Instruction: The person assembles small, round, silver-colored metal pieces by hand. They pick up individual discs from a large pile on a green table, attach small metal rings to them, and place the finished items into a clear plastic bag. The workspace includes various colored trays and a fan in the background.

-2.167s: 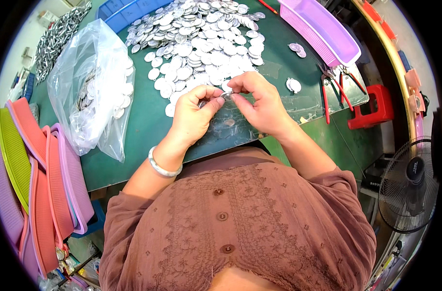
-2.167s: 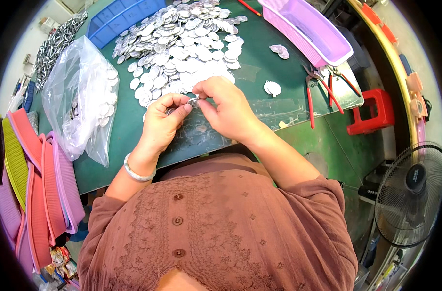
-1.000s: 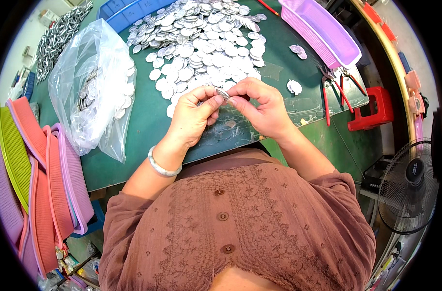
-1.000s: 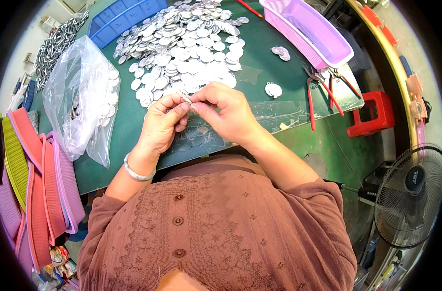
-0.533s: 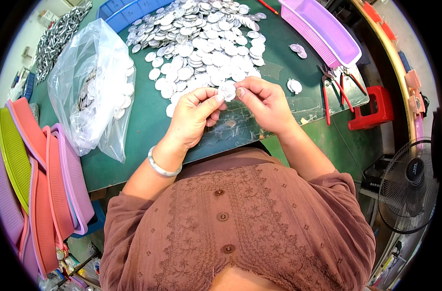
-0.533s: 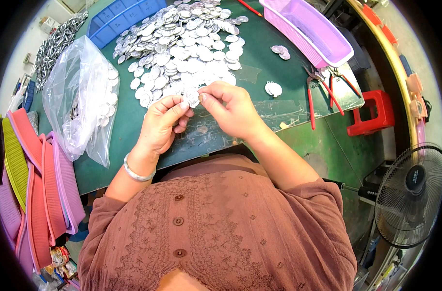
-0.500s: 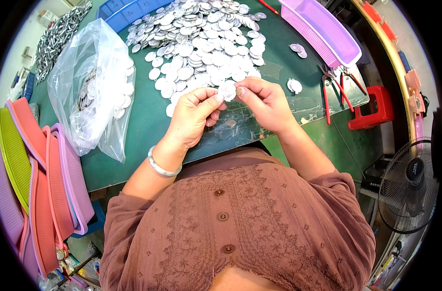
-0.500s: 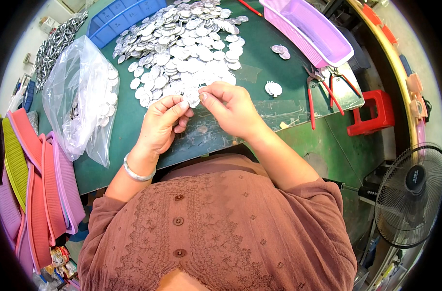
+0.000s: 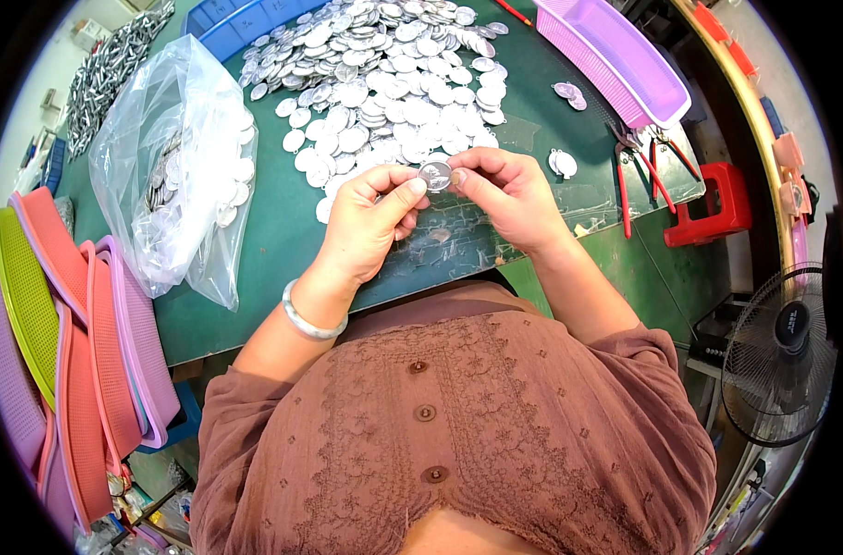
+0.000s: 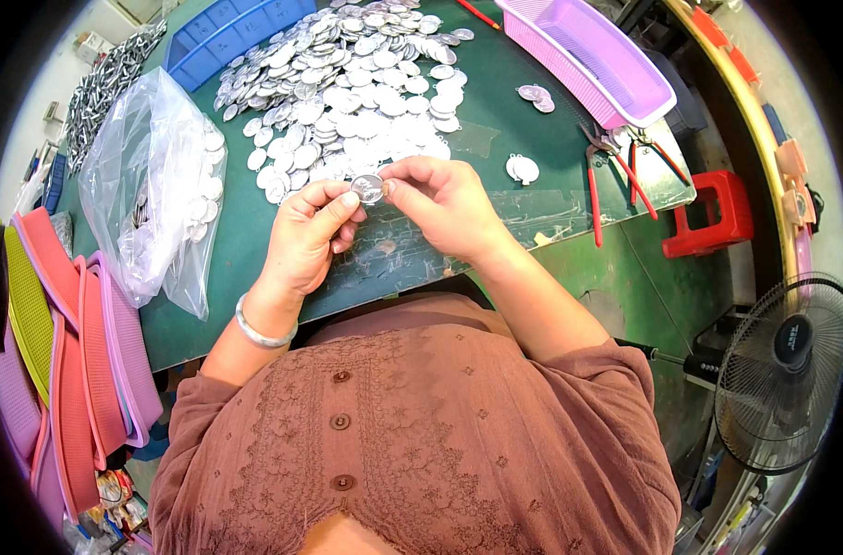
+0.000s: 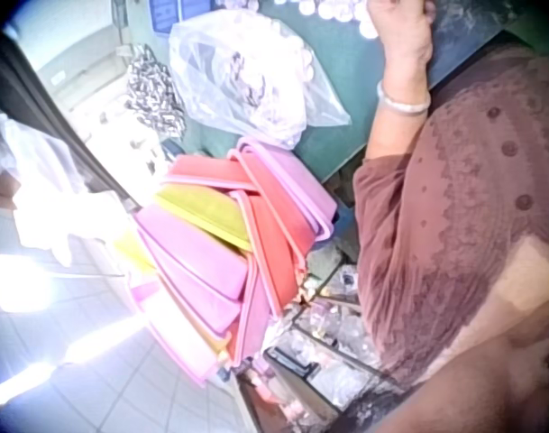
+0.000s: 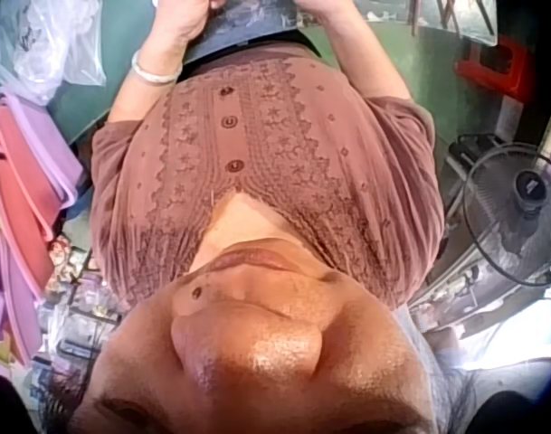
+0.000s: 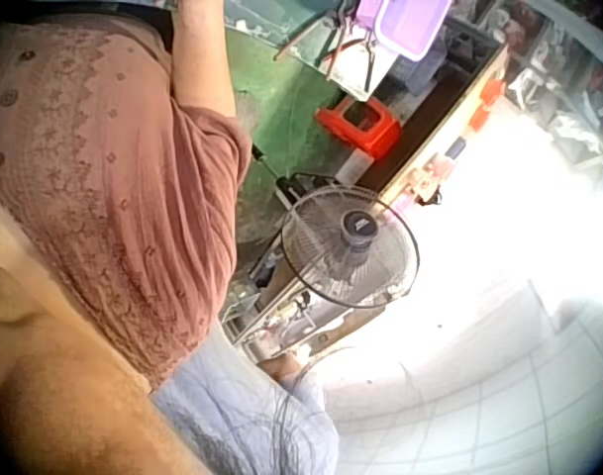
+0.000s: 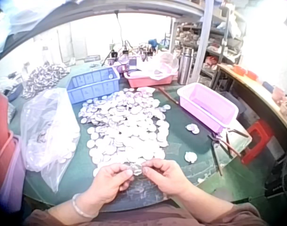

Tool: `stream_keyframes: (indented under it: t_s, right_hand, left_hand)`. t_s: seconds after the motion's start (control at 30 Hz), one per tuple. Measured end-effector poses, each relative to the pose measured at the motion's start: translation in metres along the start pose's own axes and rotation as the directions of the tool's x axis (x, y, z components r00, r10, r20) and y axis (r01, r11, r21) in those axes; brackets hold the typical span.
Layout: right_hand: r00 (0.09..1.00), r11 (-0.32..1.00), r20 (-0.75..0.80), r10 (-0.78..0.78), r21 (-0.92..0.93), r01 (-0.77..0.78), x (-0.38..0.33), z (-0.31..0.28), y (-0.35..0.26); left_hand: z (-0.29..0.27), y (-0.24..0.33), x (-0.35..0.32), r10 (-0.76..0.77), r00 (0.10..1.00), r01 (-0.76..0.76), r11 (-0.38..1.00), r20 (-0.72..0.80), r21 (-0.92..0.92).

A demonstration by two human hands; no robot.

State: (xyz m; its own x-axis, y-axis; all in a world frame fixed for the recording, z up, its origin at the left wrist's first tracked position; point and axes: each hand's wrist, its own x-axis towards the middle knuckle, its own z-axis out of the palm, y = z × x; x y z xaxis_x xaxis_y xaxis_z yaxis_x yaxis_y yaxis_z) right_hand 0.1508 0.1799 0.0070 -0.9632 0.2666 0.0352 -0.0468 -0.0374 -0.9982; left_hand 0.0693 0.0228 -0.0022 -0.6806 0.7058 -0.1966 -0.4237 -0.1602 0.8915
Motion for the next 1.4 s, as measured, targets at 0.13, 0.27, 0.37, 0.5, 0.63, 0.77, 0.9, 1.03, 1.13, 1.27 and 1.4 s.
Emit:
stream_keyframes:
  t_s: [0.13, 0.27, 0.37, 0.5, 0.63, 0.77, 0.9, 1.03, 1.13, 1.27, 1.4]
  right_hand:
    - [0.998, 0.996, -0.021, -0.052, -0.073, 0.050, -0.001, -0.002, 0.001]
    - [0.986, 0.968, -0.032, -0.166, -0.196, 0.156, -0.001, -0.001, 0.002]
    - [0.963, 0.918, -0.015, -0.269, -0.307, 0.251, 0.000, -0.001, 0.001]
    - [0.963, 0.915, -0.018, -0.270, -0.316, 0.250, -0.002, 0.001, -0.002]
    - [0.987, 0.967, -0.033, -0.157, -0.209, 0.147, -0.003, 0.004, 0.000]
    - [0.999, 0.988, -0.011, -0.046, -0.151, 0.044, -0.004, 0.005, -0.001]
    - [1.000, 0.994, 0.011, 0.002, -0.105, -0.001, -0.004, 0.005, 0.001]
    - [0.999, 0.996, 0.038, 0.035, -0.087, -0.032, -0.004, 0.005, -0.001]
    - [0.997, 0.993, 0.045, 0.059, -0.105, -0.054, -0.005, 0.006, -0.003]
    - [0.997, 0.986, 0.062, 0.051, -0.162, -0.040, -0.006, 0.007, -0.009]
    - [0.995, 0.982, 0.057, 0.082, -0.175, -0.071, -0.005, 0.005, -0.008]
  left_hand:
    - [0.000, 0.000, 0.000, 0.034, 0.999, -0.034, 0.999, -0.011, 0.025]
    - [0.001, 0.000, 0.000, 0.053, 0.998, -0.053, 0.999, -0.015, 0.005]
    - [0.003, 0.001, -0.001, 0.054, 0.998, -0.054, 0.999, -0.035, 0.009]
    - [0.005, 0.002, -0.001, 0.060, 0.998, -0.060, 0.998, -0.023, 0.000]
    - [0.006, 0.004, -0.002, 0.017, 1.000, -0.016, 1.000, -0.019, 0.024]
    - [0.005, 0.005, -0.002, -0.011, 1.000, 0.012, 0.997, -0.013, 0.073]
    - [0.005, 0.005, -0.003, -0.022, 1.000, 0.024, 0.992, -0.017, 0.124]
    - [0.005, 0.006, -0.002, -0.042, 0.999, 0.045, 0.991, -0.022, 0.124]
    - [0.005, 0.005, -0.002, -0.046, 0.998, 0.050, 0.988, -0.030, 0.149]
    - [0.005, 0.007, -0.002, -0.074, 0.997, 0.078, 0.985, -0.032, 0.153]
    - [0.005, 0.006, -0.002, -0.077, 0.997, 0.080, 0.987, -0.025, 0.142]
